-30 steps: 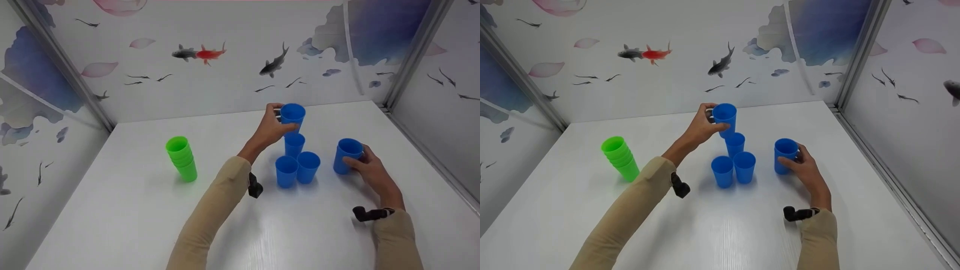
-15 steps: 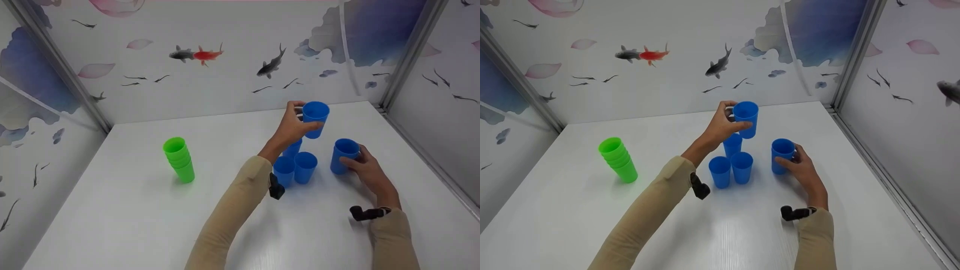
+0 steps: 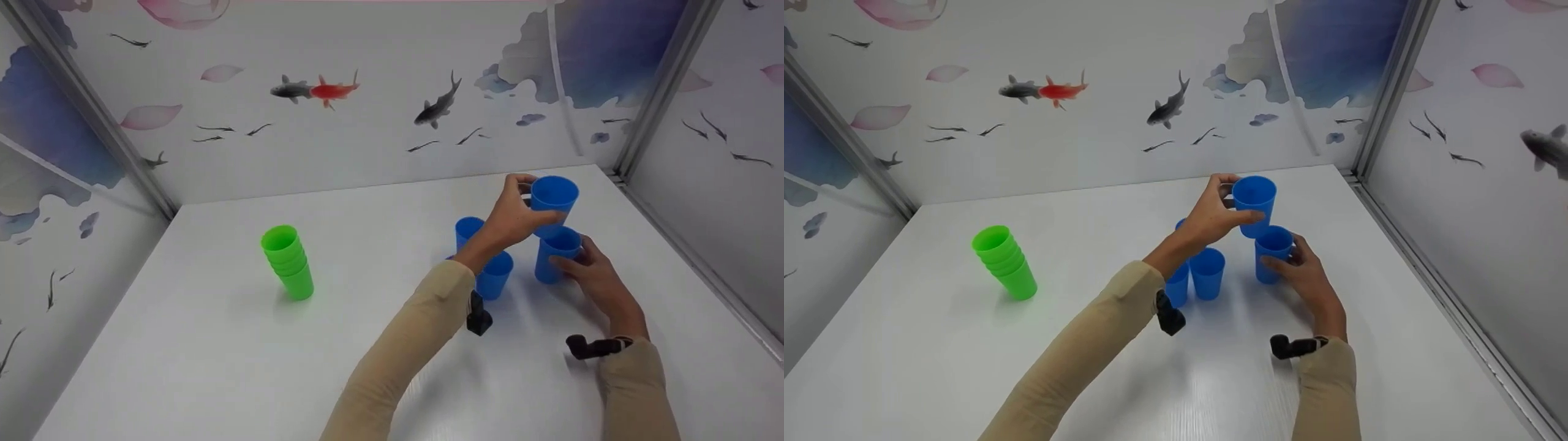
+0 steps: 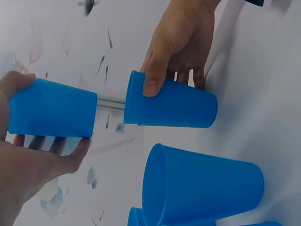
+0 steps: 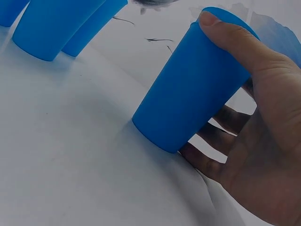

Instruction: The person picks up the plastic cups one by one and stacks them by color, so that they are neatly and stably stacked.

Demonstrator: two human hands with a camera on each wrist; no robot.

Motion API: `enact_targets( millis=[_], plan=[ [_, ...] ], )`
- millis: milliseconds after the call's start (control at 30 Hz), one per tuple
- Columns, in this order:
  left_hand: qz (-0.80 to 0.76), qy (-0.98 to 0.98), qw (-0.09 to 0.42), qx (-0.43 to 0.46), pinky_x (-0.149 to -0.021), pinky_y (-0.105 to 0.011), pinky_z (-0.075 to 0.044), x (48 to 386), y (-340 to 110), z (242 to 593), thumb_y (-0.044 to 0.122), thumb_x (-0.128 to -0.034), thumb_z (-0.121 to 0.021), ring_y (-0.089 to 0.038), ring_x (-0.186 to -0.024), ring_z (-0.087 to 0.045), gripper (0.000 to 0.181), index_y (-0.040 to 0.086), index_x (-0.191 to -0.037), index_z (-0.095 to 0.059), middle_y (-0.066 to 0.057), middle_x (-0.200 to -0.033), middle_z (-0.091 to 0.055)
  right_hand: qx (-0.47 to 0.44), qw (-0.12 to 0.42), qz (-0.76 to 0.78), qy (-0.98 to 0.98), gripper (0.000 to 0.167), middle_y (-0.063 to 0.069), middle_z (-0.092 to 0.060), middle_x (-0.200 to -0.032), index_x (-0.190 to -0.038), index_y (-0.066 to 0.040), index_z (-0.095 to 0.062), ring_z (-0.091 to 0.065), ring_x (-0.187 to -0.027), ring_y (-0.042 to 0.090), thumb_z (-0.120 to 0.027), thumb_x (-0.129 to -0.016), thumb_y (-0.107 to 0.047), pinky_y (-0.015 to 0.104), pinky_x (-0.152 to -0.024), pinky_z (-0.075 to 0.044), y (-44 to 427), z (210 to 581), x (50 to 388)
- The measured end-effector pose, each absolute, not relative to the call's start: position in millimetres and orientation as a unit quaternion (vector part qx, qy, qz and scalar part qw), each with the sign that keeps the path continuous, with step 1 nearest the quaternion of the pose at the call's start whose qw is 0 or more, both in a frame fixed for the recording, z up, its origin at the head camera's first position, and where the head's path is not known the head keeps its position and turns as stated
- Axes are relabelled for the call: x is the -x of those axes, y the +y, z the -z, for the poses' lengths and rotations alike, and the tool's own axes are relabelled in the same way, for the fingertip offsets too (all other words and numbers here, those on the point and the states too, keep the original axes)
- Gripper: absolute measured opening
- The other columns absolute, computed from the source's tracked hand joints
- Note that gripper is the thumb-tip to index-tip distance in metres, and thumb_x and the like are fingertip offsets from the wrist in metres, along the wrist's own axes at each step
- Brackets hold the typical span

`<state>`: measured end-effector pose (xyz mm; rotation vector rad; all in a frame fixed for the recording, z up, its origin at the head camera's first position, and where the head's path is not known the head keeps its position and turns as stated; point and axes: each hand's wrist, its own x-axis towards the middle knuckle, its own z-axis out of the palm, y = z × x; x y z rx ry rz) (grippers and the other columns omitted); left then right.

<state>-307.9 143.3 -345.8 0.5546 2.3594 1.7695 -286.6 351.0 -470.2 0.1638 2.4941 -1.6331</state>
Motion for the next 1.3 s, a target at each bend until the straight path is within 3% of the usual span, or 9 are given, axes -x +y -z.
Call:
enact_targets(
  millis=[533, 800, 1067, 1300],
  plan=[
    [-0.599, 0.780, 0.061, -0.173, -0.109, -0.038, -0.050, 305.3, 165.5, 365.5, 0.034, -0.0853, -0.079, -0.021, -0.138, -0.053, 0.070, 0.025, -0.141, -0.037, 0.000, -0.152, -0.048, -0.027, 0.063, 0.553, 0.831, 0.102, 0.019, -0.007, -0.169, -0.162, -0.023, 0.002, -0.010, -0.154, 0.048, -0.061, -0.092, -0.060, 0.067, -0.121, -0.019, 351.2, 471.6, 284.7],
    [-0.594, 0.785, 0.077, -0.160, -0.111, -0.036, -0.048, 304.5, 170.5, 372.0, 0.032, -0.0858, -0.080, -0.020, -0.139, -0.052, 0.071, 0.025, -0.143, -0.038, 0.000, -0.153, -0.049, -0.035, 0.074, 0.559, 0.825, 0.102, 0.018, -0.002, -0.169, -0.162, -0.027, 0.007, -0.007, -0.154, 0.048, -0.060, -0.092, -0.060, 0.068, -0.120, -0.017, 353.4, 473.0, 285.5],
    [-0.621, 0.754, 0.110, -0.182, -0.111, -0.032, -0.047, 308.2, 155.5, 376.3, 0.023, -0.0883, -0.078, -0.018, -0.145, -0.045, 0.075, 0.023, -0.149, -0.035, 0.000, -0.153, -0.050, -0.044, 0.068, 0.550, 0.831, 0.110, 0.021, -0.006, -0.168, -0.161, -0.024, 0.009, -0.010, -0.153, 0.049, -0.063, -0.088, -0.064, 0.068, -0.120, -0.018, 352.5, 471.2, 283.0],
    [-0.622, 0.752, 0.099, -0.195, -0.110, -0.033, -0.049, 307.1, 131.2, 373.4, 0.026, -0.0891, -0.077, -0.020, -0.144, -0.047, 0.074, 0.022, -0.150, -0.035, -0.001, -0.153, -0.050, -0.050, 0.068, 0.545, 0.834, 0.112, 0.021, -0.004, -0.168, -0.161, -0.023, 0.010, -0.007, -0.153, 0.050, -0.063, -0.087, -0.065, 0.070, -0.119, -0.016, 351.6, 472.4, 284.1]
  ],
)
